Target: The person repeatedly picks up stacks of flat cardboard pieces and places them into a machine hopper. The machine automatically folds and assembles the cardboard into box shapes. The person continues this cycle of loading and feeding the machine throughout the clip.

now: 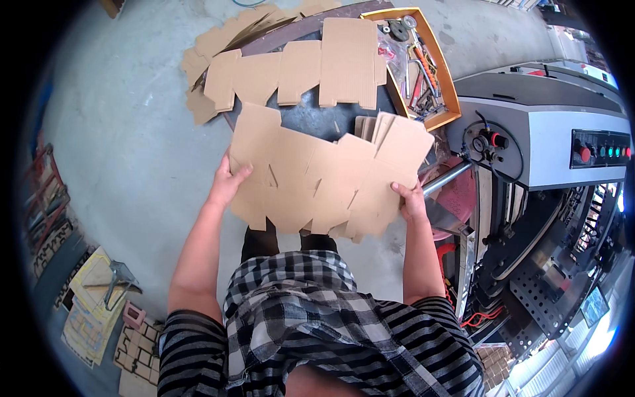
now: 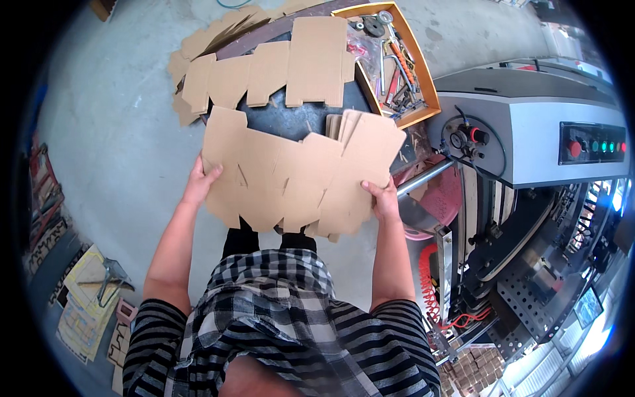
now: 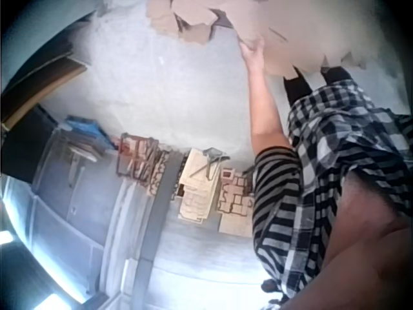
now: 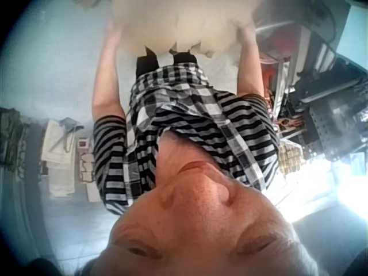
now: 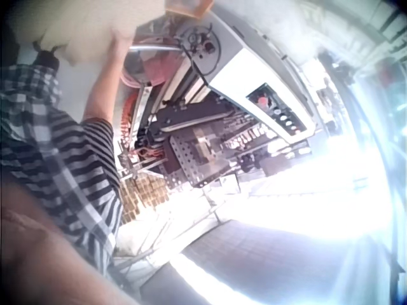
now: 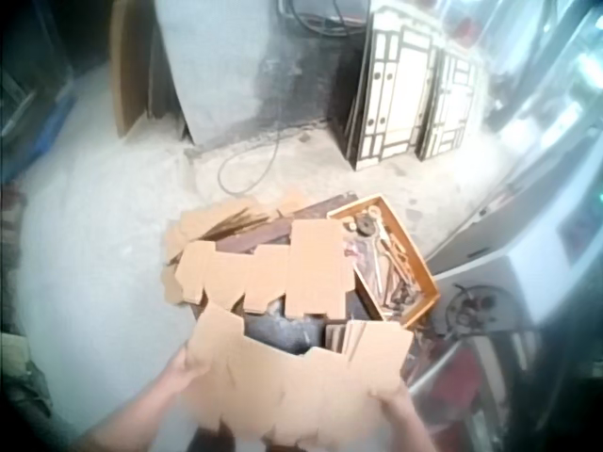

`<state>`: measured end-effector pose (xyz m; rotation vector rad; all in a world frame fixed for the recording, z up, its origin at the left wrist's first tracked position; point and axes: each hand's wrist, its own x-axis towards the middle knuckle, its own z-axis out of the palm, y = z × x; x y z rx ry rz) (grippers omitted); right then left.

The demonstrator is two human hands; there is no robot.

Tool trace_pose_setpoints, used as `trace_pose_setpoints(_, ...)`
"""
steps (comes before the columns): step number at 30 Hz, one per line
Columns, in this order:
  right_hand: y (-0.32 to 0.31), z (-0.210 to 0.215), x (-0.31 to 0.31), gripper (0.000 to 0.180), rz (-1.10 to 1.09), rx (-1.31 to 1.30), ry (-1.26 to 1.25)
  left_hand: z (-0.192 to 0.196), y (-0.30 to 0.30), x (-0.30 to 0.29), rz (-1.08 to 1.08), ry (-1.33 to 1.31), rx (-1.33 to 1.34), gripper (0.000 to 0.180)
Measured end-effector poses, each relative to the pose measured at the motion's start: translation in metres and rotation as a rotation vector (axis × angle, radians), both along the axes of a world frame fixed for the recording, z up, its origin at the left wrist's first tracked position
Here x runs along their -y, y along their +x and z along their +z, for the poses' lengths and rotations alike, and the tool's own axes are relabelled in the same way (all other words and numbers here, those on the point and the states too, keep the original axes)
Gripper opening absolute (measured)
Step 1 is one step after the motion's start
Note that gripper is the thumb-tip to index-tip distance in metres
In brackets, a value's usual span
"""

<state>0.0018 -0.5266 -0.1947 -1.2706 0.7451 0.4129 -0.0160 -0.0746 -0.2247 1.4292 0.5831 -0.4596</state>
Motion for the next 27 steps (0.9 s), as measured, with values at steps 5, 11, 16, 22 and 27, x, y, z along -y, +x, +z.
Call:
trace_pose_setpoints(5, -0.048, -0.021, -0.002, 0.071, 0.031, -0.109, -0.029, -0.019, -0.024, -0.001, -0.048, 0.031, 0.021, 0.083)
trace_pose_setpoints(11, -0.059, -0.039, 0.007, 0.078, -0.077, -0.162, -0.038, -0.030, -0.026, -0.001, 0.144, -0.090, -0.154, 0.094)
trace_pose_setpoints(16, -0.047, -0.033, 0.018, 0.071, 0.077, -0.229, -0.030, -0.011, -0.016, -0.004, 0.090, -0.278, -0.305, 0.098)
trace_pose_setpoints(22, -0.070, -0.022, 0.037, 0.075, 0.200, -0.248, 0.106, -0.014, -0.066, 0.002, 0.056, -0.151, -0.175, 0.088)
trace_pose_setpoints(27, -0.093, 0.000, 0.037, 0.081, 0.118, -0.117, 0.042, 0.018, -0.076, -0.008, 0.051, -0.086, -0.023, 0.099)
